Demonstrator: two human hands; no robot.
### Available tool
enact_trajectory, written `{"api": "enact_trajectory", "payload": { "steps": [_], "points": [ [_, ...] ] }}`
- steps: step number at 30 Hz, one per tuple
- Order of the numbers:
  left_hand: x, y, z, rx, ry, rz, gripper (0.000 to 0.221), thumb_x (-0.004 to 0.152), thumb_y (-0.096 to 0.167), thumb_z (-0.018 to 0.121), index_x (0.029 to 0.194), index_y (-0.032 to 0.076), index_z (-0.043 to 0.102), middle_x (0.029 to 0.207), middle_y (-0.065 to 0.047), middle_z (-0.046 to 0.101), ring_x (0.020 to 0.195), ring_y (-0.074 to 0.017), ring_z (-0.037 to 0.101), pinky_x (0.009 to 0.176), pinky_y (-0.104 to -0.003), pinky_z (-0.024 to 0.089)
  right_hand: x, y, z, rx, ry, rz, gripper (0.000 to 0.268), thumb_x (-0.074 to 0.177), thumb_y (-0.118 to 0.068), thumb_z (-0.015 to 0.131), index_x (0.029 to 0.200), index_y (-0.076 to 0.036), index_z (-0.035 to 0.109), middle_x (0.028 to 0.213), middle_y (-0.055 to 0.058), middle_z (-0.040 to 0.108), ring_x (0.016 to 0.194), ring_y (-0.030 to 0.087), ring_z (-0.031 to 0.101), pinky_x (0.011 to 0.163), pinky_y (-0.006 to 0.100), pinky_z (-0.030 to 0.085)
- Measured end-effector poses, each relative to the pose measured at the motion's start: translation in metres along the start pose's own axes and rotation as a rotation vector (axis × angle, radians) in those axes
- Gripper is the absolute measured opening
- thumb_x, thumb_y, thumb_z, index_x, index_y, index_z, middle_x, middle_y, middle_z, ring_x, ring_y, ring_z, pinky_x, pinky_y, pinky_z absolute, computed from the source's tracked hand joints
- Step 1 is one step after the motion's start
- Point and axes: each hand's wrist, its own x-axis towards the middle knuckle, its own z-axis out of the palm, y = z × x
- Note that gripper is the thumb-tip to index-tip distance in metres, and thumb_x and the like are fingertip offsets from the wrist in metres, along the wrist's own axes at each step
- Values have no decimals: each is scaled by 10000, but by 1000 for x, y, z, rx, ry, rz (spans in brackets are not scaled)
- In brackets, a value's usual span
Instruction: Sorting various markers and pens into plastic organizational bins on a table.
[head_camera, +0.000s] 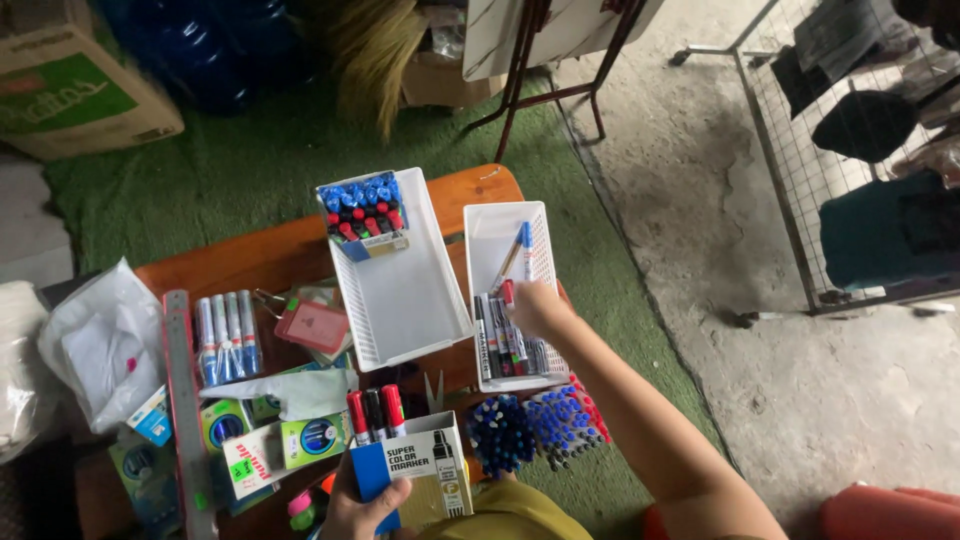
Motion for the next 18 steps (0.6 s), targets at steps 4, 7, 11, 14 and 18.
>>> {"api": "enact_trajectory", "payload": {
  "steps": [4,7,11,14,18],
  "points": [
    [5,-14,-6,-6,-127,242,846,752,116,821,1487,94,403,1139,-142,757,1058,-244,723,939,-411,571,3,9,28,-406,-233,88,468,885,-115,704,1260,80,504,932,258,724,833,361,740,691,442,597],
    [2,-13,-9,22,-129,281,829,771,102,819,1490,75,407,1152,-152,757,1074,-246,719,958,-410,559,8,-11,12,-476,-319,155,578,893,-84,670,1372,94,398,959,280,689,808,353,751,629,426,616],
    [3,-14,-7,9,-121,286,843,780,64,798,1513,82,380,1177,-138,735,1089,-227,698,971,-407,534,15,-24,-43,-321,-198,185,639,848,10,638,1452,-22,431,935,248,723,781,314,761,576,394,625],
    [3,-11,-5,10,-122,250,814,798,66,775,1510,75,381,1175,-143,754,1100,-230,715,978,-405,544,1,-37,-82,-183,-125,135,637,835,-4,677,1438,-60,476,878,249,740,730,311,753,586,387,605],
    [9,-16,-9,46,-171,324,780,824,66,775,1501,47,387,1177,-146,749,1107,-230,707,984,-404,541,-6,-36,-80,-35,-137,156,599,841,-31,703,1403,-68,498,845,236,740,674,294,754,585,373,621]
  ]
}}
